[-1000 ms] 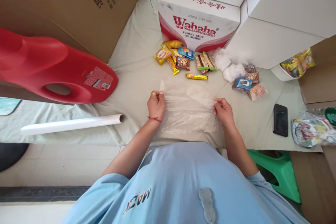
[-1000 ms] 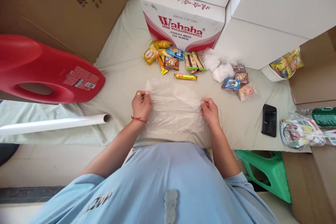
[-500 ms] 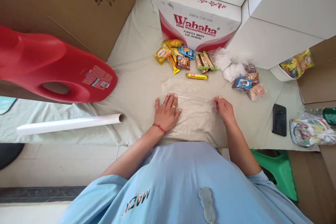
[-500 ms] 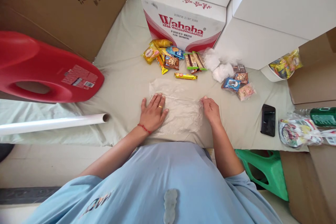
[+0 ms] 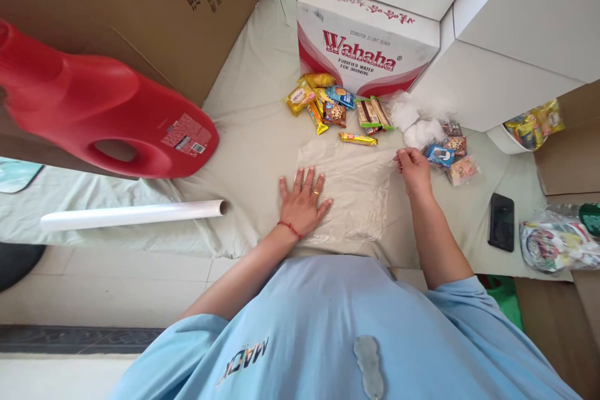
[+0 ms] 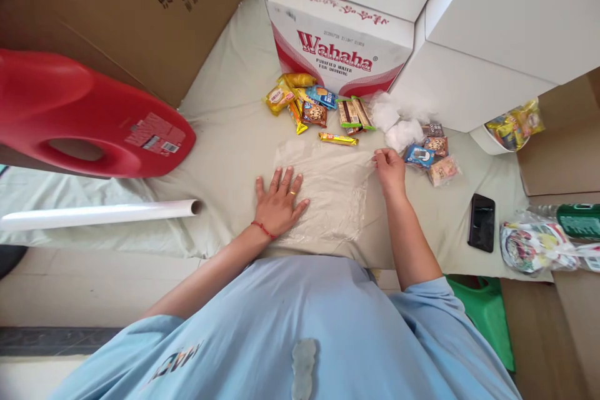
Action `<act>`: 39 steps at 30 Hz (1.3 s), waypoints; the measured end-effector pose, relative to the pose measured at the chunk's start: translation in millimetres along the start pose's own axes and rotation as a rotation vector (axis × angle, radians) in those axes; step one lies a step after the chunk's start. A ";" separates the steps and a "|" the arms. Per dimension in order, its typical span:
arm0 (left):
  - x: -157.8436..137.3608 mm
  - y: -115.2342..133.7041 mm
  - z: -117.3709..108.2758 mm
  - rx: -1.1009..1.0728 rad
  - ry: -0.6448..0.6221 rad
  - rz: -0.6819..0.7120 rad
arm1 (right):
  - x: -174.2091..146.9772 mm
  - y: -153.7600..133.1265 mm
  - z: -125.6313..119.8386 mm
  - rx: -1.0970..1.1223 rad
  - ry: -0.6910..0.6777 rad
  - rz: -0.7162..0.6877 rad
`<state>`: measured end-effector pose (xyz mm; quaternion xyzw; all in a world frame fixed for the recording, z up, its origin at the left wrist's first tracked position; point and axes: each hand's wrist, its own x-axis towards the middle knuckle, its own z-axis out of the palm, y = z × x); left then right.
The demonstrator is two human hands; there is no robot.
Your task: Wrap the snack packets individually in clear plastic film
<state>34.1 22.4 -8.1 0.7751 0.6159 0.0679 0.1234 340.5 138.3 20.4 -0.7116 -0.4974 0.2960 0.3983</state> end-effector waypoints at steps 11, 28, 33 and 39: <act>6.2 -12.9 -9.1 -0.059 -0.016 0.004 | -75.0 20.8 5.9 -0.488 -0.489 -0.670; 9.2 -21.8 -9.6 -0.029 -0.011 0.043 | 93.7 -50.8 42.1 -0.915 -0.229 -0.252; 9.2 -22.3 -9.5 -0.044 -0.014 0.040 | 96.3 -60.4 37.8 -0.989 -0.180 -0.248; 9.7 -23.2 -8.1 -0.050 -0.009 0.047 | 92.9 -90.2 41.4 -0.921 -0.036 -0.313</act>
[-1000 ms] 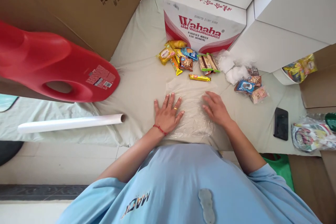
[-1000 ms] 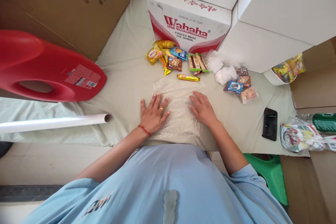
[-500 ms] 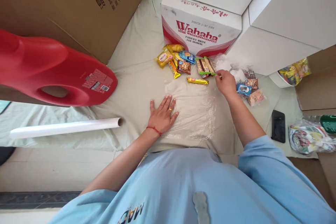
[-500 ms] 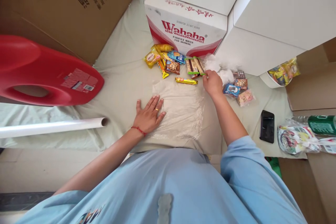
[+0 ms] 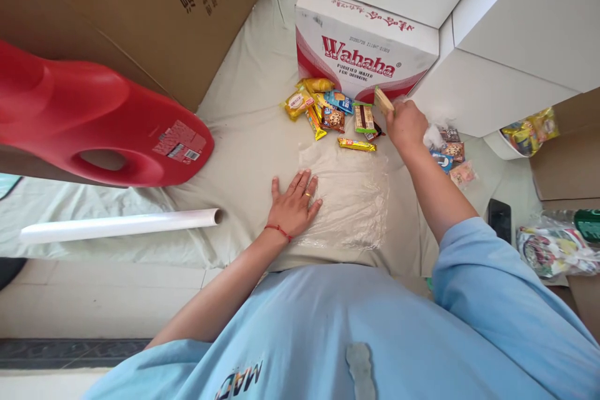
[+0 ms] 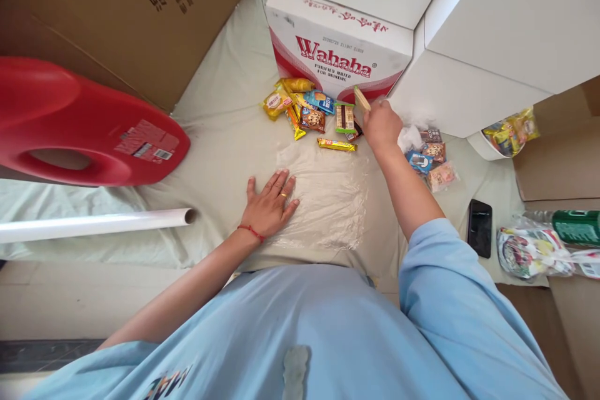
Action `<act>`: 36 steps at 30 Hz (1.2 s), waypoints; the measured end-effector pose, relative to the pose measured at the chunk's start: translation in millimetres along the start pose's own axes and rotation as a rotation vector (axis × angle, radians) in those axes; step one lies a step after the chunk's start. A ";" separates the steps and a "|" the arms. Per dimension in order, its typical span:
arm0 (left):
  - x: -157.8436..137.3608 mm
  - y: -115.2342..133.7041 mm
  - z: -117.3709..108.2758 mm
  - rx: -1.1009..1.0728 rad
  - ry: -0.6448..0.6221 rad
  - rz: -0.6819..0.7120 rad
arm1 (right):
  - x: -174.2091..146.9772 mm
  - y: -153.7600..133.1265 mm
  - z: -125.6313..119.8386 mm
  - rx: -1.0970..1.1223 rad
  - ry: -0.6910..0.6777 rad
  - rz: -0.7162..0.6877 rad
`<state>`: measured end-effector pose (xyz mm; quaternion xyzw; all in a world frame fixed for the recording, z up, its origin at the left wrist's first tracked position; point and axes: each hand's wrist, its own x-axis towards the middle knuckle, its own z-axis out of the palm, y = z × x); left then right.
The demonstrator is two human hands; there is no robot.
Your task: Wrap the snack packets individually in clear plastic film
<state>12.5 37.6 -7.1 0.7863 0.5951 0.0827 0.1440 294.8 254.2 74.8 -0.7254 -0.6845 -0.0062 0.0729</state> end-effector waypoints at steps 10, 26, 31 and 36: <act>-0.8 2.2 -1.0 -0.011 0.023 -0.001 | 9.9 -44.7 36.5 0.059 0.033 -0.271; -1.3 1.6 -1.8 -0.037 0.032 0.001 | 20.2 -33.7 41.4 0.129 -0.083 -0.082; -1.6 1.8 -0.2 -0.036 0.024 -0.012 | -55.5 -23.1 -8.3 0.215 -0.085 -0.460; -1.8 2.2 -0.3 -0.019 0.013 -0.028 | -138.2 -21.8 -6.1 0.365 -0.331 -0.820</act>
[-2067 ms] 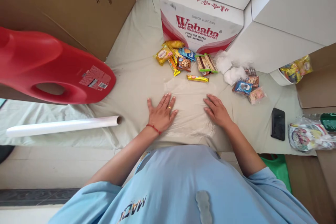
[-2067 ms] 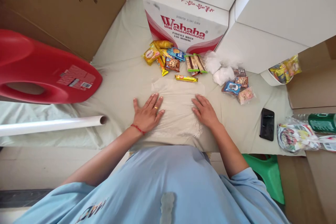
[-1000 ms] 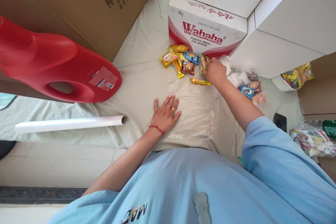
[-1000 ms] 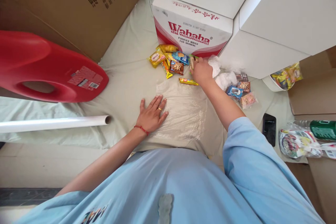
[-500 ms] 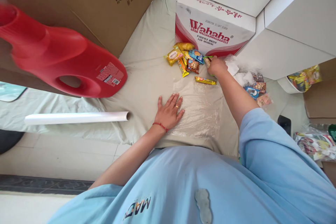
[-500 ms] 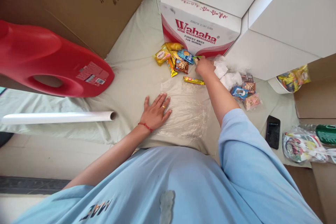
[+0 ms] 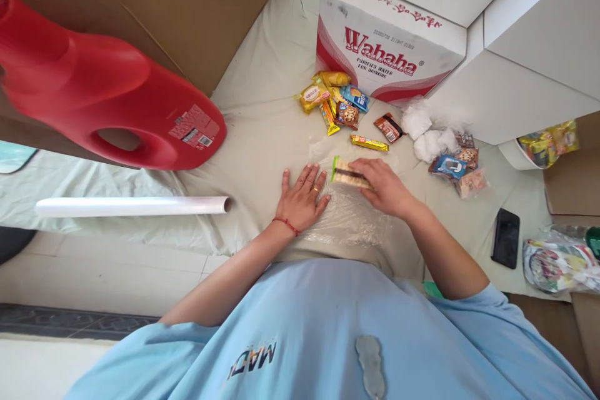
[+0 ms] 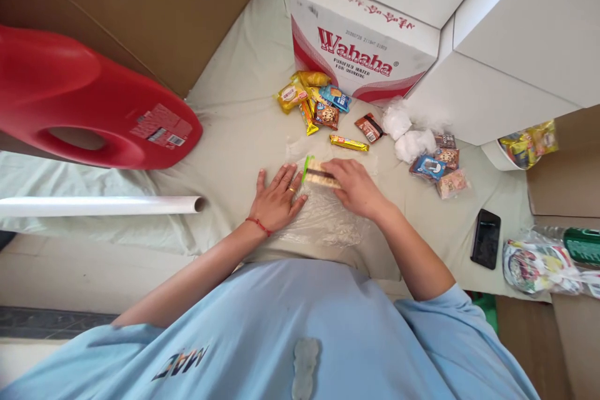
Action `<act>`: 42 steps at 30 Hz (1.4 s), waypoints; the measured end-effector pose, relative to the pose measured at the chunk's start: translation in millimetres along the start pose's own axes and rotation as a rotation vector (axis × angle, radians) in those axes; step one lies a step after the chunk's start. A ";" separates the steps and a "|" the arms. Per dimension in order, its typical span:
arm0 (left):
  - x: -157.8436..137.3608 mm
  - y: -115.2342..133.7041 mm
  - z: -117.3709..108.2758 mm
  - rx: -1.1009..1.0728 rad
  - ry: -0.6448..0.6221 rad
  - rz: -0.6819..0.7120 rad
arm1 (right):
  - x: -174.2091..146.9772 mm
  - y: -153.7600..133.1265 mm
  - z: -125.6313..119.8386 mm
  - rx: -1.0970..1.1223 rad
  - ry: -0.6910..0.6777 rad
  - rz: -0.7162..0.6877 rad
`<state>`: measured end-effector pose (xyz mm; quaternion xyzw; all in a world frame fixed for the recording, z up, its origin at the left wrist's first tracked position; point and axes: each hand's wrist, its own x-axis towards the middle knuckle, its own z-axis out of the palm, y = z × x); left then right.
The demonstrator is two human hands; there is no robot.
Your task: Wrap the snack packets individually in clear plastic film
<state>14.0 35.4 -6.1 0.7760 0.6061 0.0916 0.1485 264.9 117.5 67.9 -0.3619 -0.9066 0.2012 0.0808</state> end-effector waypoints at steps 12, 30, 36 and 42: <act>0.6 0.7 0.3 0.030 0.007 -0.004 | -11.7 -15.9 39.0 -0.101 -0.038 0.265; -0.1 -0.9 2.8 0.038 0.025 0.007 | -13.2 -19.1 37.7 -0.093 0.025 0.268; 1.3 -2.5 2.5 0.001 0.029 0.010 | -13.6 -10.7 53.2 -0.068 0.006 0.234; -11.3 -27.2 1.8 -0.109 0.206 -0.005 | -60.5 -12.7 42.5 0.088 0.197 0.068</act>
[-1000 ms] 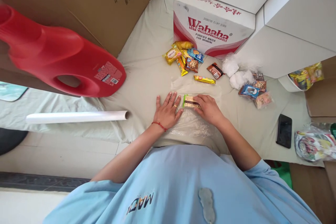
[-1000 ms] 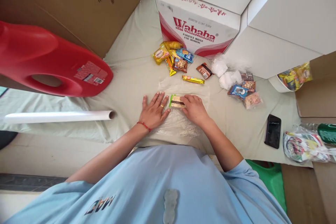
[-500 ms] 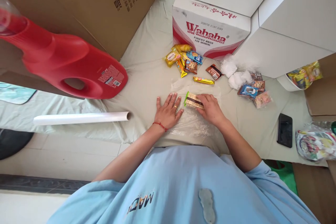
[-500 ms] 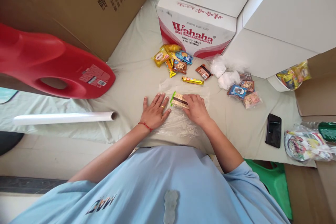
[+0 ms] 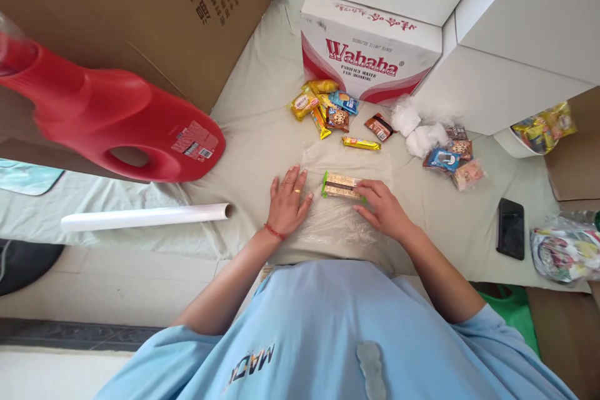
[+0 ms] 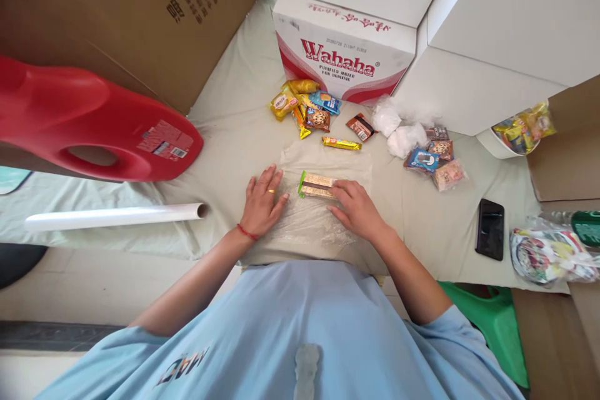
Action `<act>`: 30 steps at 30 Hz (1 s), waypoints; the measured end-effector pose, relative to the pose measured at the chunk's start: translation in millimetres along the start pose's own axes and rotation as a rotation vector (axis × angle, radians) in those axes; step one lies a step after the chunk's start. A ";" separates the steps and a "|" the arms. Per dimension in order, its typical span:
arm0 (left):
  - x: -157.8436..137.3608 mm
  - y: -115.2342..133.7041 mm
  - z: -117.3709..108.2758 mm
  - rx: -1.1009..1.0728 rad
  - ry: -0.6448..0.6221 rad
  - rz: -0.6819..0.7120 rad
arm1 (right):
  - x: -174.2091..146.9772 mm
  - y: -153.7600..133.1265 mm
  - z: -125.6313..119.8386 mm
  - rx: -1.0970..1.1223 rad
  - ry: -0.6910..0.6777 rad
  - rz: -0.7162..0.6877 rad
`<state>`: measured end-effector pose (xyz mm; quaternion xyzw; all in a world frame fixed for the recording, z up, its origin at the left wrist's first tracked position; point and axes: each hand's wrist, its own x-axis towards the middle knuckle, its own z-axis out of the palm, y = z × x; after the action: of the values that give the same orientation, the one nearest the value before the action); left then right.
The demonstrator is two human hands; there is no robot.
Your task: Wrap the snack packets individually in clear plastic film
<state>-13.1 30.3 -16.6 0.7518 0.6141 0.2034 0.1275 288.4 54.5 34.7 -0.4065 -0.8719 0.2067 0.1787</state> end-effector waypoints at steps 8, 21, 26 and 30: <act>-42.2 -20.5 -29.7 -0.148 -0.184 0.436 | -77.4 -14.2 11.1 0.076 -0.147 0.026; 61.2 -29.7 -45.8 -0.342 -0.265 -0.018 | 8.0 26.2 -37.6 0.134 -0.039 0.277; 98.2 -29.7 -24.7 -0.274 -0.209 -0.096 | 39.6 60.6 -22.5 -0.032 -0.097 0.478; 95.4 -30.5 -27.5 -0.206 -0.009 -0.101 | 33.6 67.6 -9.5 -0.117 -0.112 0.505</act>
<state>-36.9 128.2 8.5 0.7038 0.6263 0.2556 0.2170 315.5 122.3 13.4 -0.6089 -0.7617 0.2160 0.0492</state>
